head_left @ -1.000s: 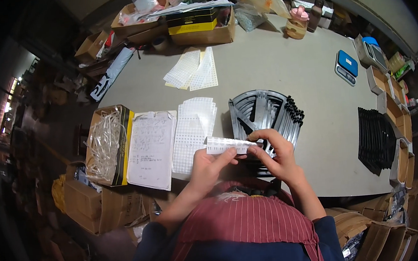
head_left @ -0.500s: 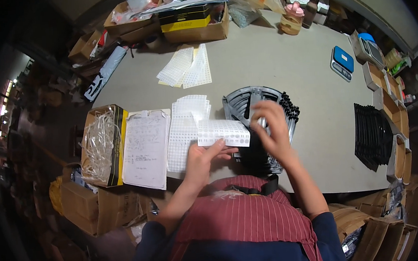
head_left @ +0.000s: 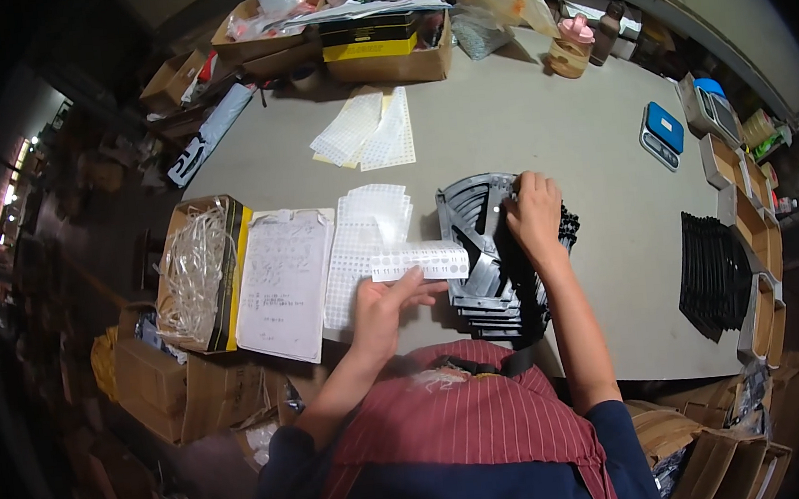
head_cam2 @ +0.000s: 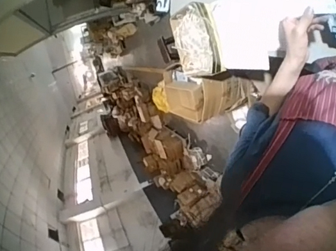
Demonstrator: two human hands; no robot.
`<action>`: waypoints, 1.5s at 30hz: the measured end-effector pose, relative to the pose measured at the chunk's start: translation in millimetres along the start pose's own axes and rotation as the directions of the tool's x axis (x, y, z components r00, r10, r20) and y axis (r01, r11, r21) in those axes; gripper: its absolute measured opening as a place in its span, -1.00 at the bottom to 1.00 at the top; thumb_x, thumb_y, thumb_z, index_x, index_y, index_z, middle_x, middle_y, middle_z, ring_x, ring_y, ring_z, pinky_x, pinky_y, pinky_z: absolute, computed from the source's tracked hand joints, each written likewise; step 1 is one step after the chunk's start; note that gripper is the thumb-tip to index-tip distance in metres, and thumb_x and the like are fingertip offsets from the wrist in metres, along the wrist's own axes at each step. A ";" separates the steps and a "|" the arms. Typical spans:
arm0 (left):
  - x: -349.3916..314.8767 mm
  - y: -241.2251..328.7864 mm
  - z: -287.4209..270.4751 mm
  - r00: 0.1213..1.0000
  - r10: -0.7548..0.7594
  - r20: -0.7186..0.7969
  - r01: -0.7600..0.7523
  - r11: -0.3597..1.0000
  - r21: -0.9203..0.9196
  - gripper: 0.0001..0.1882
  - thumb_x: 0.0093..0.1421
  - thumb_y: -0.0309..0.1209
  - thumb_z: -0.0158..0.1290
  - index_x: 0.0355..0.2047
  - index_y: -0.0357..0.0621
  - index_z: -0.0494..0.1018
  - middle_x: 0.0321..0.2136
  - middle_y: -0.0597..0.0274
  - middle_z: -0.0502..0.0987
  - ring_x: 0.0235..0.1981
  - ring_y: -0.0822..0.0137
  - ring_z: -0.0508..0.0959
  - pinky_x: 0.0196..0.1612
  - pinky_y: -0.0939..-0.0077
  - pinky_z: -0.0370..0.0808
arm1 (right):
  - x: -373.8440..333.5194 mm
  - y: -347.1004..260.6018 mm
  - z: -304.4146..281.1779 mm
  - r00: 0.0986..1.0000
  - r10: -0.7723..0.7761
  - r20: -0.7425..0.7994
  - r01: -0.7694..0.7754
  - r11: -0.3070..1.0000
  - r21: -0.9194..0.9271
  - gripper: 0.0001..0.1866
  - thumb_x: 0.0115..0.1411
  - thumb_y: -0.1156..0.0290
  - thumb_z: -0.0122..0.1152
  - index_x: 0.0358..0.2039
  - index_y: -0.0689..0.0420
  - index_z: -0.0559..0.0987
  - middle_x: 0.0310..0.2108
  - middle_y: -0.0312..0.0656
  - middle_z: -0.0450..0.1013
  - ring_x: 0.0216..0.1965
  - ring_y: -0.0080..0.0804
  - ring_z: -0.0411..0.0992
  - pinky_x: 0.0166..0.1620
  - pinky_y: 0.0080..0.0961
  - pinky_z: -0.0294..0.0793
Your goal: The person labels plastic fan components by hand and places them into large yellow bags on the floor of a warehouse.
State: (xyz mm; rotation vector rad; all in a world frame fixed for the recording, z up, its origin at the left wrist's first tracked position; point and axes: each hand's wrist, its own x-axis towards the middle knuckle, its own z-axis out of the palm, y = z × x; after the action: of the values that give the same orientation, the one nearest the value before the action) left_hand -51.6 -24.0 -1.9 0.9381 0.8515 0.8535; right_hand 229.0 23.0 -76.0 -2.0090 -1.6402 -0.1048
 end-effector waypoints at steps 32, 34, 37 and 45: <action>24.9 -21.6 37.7 0.985 -0.053 0.165 0.058 0.998 -0.022 -0.70 0.32 -0.47 0.16 -0.08 -0.54 0.53 -0.20 -0.12 0.68 -0.25 0.26 0.71 -0.26 0.45 0.70 | -107.6 -8.1 -97.5 0.990 -0.009 -0.143 0.079 0.867 0.491 -0.70 0.19 0.48 0.34 -0.08 0.26 0.54 -0.09 0.08 0.49 -0.02 0.11 0.49 0.11 -0.13 0.46; 25.3 -28.1 36.5 0.987 -0.055 0.152 0.054 0.999 0.008 -0.71 0.33 -0.49 0.14 -0.02 -0.47 0.52 -0.20 0.01 0.68 -0.20 0.27 0.70 -0.16 0.40 0.70 | -98.2 -48.0 -99.8 0.970 -0.170 -0.172 0.237 0.810 0.536 -0.73 0.14 0.52 0.36 -0.14 0.24 0.55 -0.13 0.05 0.50 -0.04 0.07 0.49 0.14 -0.11 0.44; 19.5 -23.2 47.5 0.992 0.043 0.120 -0.047 0.999 0.027 -0.75 0.33 -0.52 0.14 -0.03 -0.42 0.55 -0.20 0.06 0.67 -0.19 0.31 0.69 -0.14 0.40 0.69 | -93.4 -57.3 -93.4 0.954 -0.218 -0.207 0.296 0.799 0.523 -0.75 0.11 0.54 0.36 -0.18 0.22 0.55 -0.16 -0.01 0.50 -0.08 0.05 0.49 0.16 -0.08 0.43; 20.4 -30.9 27.1 0.994 0.039 0.100 -0.041 0.999 0.021 -0.77 0.33 -0.53 0.13 -0.05 -0.42 0.55 -0.19 0.05 0.67 -0.18 0.32 0.68 -0.13 0.38 0.70 | -86.4 -63.4 -77.0 0.924 -0.311 -0.222 0.381 0.789 0.482 -0.80 0.11 0.56 0.33 -0.24 0.20 0.54 -0.12 -0.02 0.48 -0.05 0.04 0.46 0.15 -0.06 0.41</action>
State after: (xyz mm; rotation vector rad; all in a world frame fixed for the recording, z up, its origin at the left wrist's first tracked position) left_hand -12.2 -25.1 -25.5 1.0130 0.7600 0.8255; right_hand 168.8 -81.0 -21.3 -1.2577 -1.7111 0.0683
